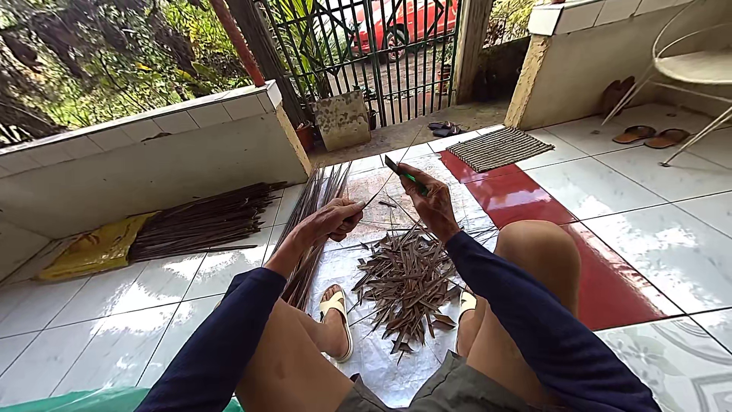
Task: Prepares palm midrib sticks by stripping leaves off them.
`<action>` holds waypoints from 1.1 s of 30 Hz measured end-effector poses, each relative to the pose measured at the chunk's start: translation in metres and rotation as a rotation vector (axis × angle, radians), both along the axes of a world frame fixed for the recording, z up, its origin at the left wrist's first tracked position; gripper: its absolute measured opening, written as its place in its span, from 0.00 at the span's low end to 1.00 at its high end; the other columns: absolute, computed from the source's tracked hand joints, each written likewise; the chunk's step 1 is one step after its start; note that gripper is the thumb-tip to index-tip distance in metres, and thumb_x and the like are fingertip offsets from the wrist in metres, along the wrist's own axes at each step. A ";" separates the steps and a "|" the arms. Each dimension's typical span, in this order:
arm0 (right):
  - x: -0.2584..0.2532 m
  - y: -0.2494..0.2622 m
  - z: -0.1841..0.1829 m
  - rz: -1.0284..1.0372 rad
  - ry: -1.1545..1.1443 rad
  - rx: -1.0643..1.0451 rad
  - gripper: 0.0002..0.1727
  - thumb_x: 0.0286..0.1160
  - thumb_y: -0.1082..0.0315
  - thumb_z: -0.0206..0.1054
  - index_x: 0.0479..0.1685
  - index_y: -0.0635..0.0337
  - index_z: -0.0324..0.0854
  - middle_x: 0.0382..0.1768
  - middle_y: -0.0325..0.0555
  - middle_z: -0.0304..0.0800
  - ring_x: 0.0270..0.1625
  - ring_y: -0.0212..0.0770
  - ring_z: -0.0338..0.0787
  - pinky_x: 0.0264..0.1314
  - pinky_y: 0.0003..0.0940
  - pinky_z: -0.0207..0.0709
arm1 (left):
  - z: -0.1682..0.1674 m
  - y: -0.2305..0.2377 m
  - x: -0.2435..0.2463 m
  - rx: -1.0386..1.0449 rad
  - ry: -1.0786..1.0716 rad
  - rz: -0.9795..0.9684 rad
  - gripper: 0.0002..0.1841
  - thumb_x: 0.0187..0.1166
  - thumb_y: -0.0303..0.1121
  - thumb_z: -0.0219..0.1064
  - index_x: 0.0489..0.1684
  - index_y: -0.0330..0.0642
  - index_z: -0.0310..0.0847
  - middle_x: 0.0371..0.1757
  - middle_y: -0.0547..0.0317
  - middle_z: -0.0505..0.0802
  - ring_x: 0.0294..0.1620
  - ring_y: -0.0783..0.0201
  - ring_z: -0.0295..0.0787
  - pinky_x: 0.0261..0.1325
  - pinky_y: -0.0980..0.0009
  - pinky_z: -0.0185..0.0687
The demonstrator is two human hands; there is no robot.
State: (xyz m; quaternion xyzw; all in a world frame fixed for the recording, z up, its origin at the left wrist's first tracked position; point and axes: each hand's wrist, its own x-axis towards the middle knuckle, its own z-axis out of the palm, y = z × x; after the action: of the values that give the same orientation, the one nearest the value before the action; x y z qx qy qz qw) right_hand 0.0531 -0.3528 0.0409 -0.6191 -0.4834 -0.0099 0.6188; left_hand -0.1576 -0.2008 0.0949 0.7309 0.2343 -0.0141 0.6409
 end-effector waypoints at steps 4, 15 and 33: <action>0.009 -0.005 0.007 0.097 0.104 0.011 0.19 0.88 0.58 0.63 0.74 0.42 0.85 0.56 0.35 0.94 0.42 0.28 0.88 0.49 0.31 0.81 | 0.001 -0.001 -0.002 0.038 0.000 0.005 0.25 0.95 0.47 0.48 0.22 0.45 0.71 0.12 0.68 0.63 0.07 0.75 0.53 0.09 0.81 0.50; 0.042 -0.011 0.013 -0.137 0.320 0.216 0.21 0.92 0.52 0.56 0.68 0.55 0.82 0.31 0.37 0.78 0.27 0.32 0.73 0.30 0.31 0.69 | 0.006 -0.008 -0.003 0.185 -0.132 0.039 0.16 0.95 0.41 0.53 0.41 0.42 0.79 0.20 0.64 0.74 0.13 0.73 0.65 0.17 0.80 0.66; 0.004 0.011 0.004 0.024 0.256 0.047 0.15 0.82 0.53 0.70 0.42 0.56 0.87 0.26 0.38 0.82 0.27 0.33 0.78 0.32 0.33 0.71 | -0.017 0.013 0.013 0.263 -0.204 -0.091 0.17 0.92 0.42 0.58 0.49 0.37 0.86 0.26 0.54 0.87 0.21 0.66 0.84 0.26 0.72 0.84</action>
State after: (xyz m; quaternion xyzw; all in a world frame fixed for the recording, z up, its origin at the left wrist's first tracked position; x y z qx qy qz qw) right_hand 0.0570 -0.3421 0.0446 -0.5946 -0.4075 0.0654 0.6900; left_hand -0.1447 -0.1877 0.0779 0.8158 0.1346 0.0617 0.5590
